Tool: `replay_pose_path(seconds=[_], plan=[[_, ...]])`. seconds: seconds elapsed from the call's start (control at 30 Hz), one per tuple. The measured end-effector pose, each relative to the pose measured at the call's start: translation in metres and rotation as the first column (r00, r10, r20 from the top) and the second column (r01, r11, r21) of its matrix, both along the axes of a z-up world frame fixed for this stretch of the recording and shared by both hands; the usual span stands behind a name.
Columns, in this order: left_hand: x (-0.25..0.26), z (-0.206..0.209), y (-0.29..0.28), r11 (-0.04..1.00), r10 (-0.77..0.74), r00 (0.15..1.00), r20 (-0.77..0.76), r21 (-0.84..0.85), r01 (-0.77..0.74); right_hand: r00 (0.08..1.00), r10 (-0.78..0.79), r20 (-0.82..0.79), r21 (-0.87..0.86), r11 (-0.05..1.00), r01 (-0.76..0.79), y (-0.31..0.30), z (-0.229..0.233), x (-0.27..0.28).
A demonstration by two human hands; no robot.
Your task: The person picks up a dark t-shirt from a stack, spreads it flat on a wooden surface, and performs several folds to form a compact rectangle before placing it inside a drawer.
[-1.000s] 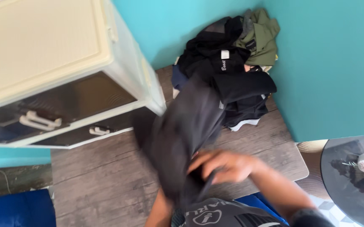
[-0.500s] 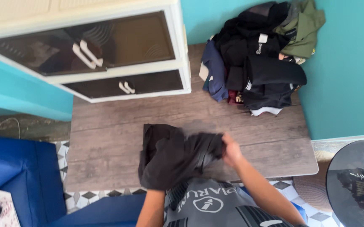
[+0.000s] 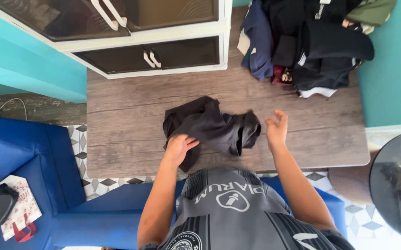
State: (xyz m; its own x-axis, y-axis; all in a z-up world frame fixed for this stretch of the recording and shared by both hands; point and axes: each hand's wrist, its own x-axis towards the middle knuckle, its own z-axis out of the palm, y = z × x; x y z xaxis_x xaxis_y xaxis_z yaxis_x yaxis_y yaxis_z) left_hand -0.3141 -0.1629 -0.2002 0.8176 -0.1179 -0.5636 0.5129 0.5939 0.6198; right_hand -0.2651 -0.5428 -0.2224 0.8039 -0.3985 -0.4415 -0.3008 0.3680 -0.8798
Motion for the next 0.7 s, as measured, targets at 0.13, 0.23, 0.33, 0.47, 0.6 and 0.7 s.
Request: replay_pose_path(seconds=[0.13, 0.23, 0.33, 0.47, 0.6, 0.7], plan=[[0.013, 0.009, 0.008, 0.976, -0.035, 0.984, 0.175, -0.204, 0.071, 0.937, 0.349, 0.021, -0.685, 0.687, -0.240, 0.042, 0.018, -0.046], [0.033, 0.032, 0.011, 0.999, -0.037, 0.998, -0.045, -0.019, 0.036, 0.780, 0.595, -0.192, -0.679, 0.493, -0.544, 0.092, 0.040, -0.061], [0.042, 0.045, 0.013, 0.998, 0.011, 0.993, -0.117, 0.065, -0.003, 0.734, 0.645, -0.213, -0.769, 0.352, -0.533, 0.130, 0.059, -0.073], [0.028, 0.081, 0.029, 0.992, -0.068, 0.998, 0.000, -0.107, 0.068, 0.761, 0.451, -0.466, -0.745, 0.264, -0.613, 0.143, 0.060, -0.074], [0.016, 0.123, 0.049, 0.992, 0.003, 0.973, 0.233, -0.121, 0.026, 0.849, 0.413, -0.330, -0.867, 0.224, -0.446, 0.124, 0.044, -0.085], [0.010, 0.157, 0.078, 0.992, 0.129, 0.897, 0.423, -0.043, -0.122, 0.869, 0.494, -0.017, -0.925, 0.323, -0.201, 0.119, 0.056, -0.093]])
